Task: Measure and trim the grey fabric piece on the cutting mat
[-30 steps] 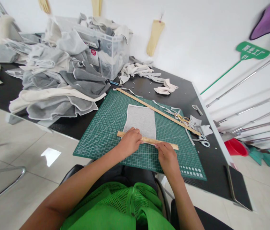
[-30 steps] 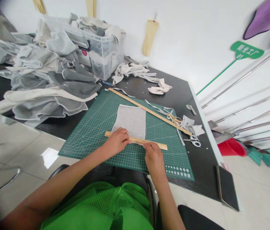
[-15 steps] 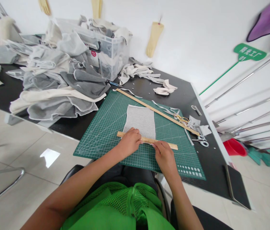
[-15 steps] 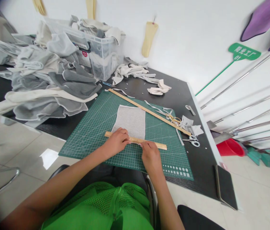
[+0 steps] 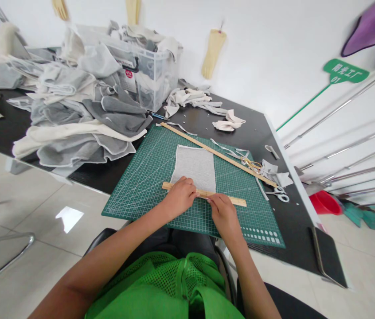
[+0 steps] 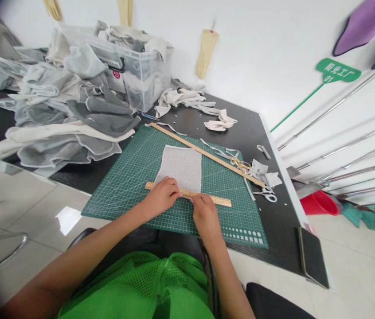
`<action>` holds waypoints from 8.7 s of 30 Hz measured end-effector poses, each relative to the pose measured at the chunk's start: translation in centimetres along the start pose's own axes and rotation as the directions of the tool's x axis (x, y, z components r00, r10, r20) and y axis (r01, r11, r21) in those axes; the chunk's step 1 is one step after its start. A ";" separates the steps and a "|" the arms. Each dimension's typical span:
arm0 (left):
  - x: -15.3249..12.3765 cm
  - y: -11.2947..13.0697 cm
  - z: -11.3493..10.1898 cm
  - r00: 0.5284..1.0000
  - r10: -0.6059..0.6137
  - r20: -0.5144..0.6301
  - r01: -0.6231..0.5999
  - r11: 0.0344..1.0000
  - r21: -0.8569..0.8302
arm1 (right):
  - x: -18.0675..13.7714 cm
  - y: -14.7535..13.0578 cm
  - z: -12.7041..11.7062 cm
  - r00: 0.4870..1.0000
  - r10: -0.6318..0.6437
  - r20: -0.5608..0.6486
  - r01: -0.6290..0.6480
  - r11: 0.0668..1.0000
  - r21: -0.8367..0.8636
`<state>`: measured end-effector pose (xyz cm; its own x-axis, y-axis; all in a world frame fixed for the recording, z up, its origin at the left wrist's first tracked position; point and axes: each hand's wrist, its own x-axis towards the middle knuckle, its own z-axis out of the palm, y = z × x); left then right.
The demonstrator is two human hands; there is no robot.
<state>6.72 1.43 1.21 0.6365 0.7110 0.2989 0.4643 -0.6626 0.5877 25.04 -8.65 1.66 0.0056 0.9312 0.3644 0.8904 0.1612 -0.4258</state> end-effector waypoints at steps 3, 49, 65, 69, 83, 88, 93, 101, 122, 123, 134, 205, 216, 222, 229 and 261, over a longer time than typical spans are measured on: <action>0.0 0.0 0.0 1.000 0.004 -0.010 -0.004 1.000 -0.002 | 0.1 -0.3 0.0 1.000 -0.015 0.011 0.015 0.999 -0.032; 0.1 -1.8 -1.6 0.987 0.114 0.117 -0.093 0.981 -0.172 | 0.8 -1.9 2.1 0.994 -0.106 0.011 0.106 0.993 -0.051; 0.4 -1.3 -0.2 0.999 0.048 0.026 -0.044 0.992 -0.118 | 0.0 -2.1 0.4 0.986 -0.140 0.092 0.155 0.970 -0.188; 0.0 -0.2 0.2 1.000 0.009 -0.023 -0.009 1.000 -0.018 | -0.3 -1.4 0.6 0.988 -0.130 0.077 0.139 0.982 -0.127; -0.1 -0.2 0.3 1.000 -0.012 -0.007 0.012 1.000 -0.013 | -0.9 -0.8 0.6 0.995 -0.094 0.021 0.096 0.980 -0.175; -0.1 -0.6 0.5 1.000 0.004 0.002 -0.004 1.000 -0.031 | -0.1 -1.3 0.3 0.992 -0.111 0.066 0.123 0.967 -0.222; 0.0 -0.9 0.4 1.000 -0.008 0.024 0.009 0.998 -0.054 | 0.5 -1.6 0.4 0.984 -0.161 0.073 0.174 0.957 -0.233; 0.2 0.1 -1.7 0.998 -0.022 0.052 0.031 0.982 -0.185 | 0.9 -1.6 1.3 0.986 -0.163 0.036 0.166 0.965 -0.204; -0.1 -0.1 -3.2 0.984 -0.136 0.115 0.170 0.909 -0.380 | 1.7 -3.1 3.6 0.990 -0.141 0.022 0.142 0.988 -0.064; -0.1 -0.1 -3.2 0.985 -0.133 0.113 0.166 0.909 -0.381 | 1.7 -3.2 3.7 0.990 -0.142 0.022 0.143 0.988 -0.067; 0.0 -0.6 -3.2 0.983 -0.122 0.134 0.168 0.888 -0.427 | 2.0 -4.6 4.5 0.990 -0.140 0.014 0.140 0.983 -0.116; -0.2 -2.0 -2.1 0.988 0.056 0.144 -0.012 0.956 -0.292 | 4.2 -4.3 1.7 0.941 0.150 0.303 -0.125 0.987 -0.103; -0.5 -1.4 -2.0 0.993 0.055 0.108 -0.019 0.950 -0.311 | 4.1 -5.4 0.0 0.947 0.085 0.309 -0.001 0.965 -0.263; -0.9 -0.7 -2.3 0.996 0.039 0.078 -0.013 0.950 -0.313 | 4.0 -4.7 -0.4 0.937 0.075 0.341 -0.007 0.981 -0.195; -1.5 -0.5 -2.1 1.000 0.003 -0.007 -0.005 0.942 -0.334 | 4.5 -4.7 -1.0 0.920 0.081 0.384 -0.012 0.984 -0.178; -6.3 -3.6 -6.9 0.984 0.086 0.159 -0.162 0.809 0.565 | 4.8 -5.7 -1.9 0.902 0.117 0.416 0.008 0.958 -0.287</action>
<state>-3.21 0.95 2.36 0.7637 0.6051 0.2249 0.6205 -0.7842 0.0029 20.88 -5.70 7.37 -0.0802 0.9946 -0.0658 0.9835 0.0682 -0.1674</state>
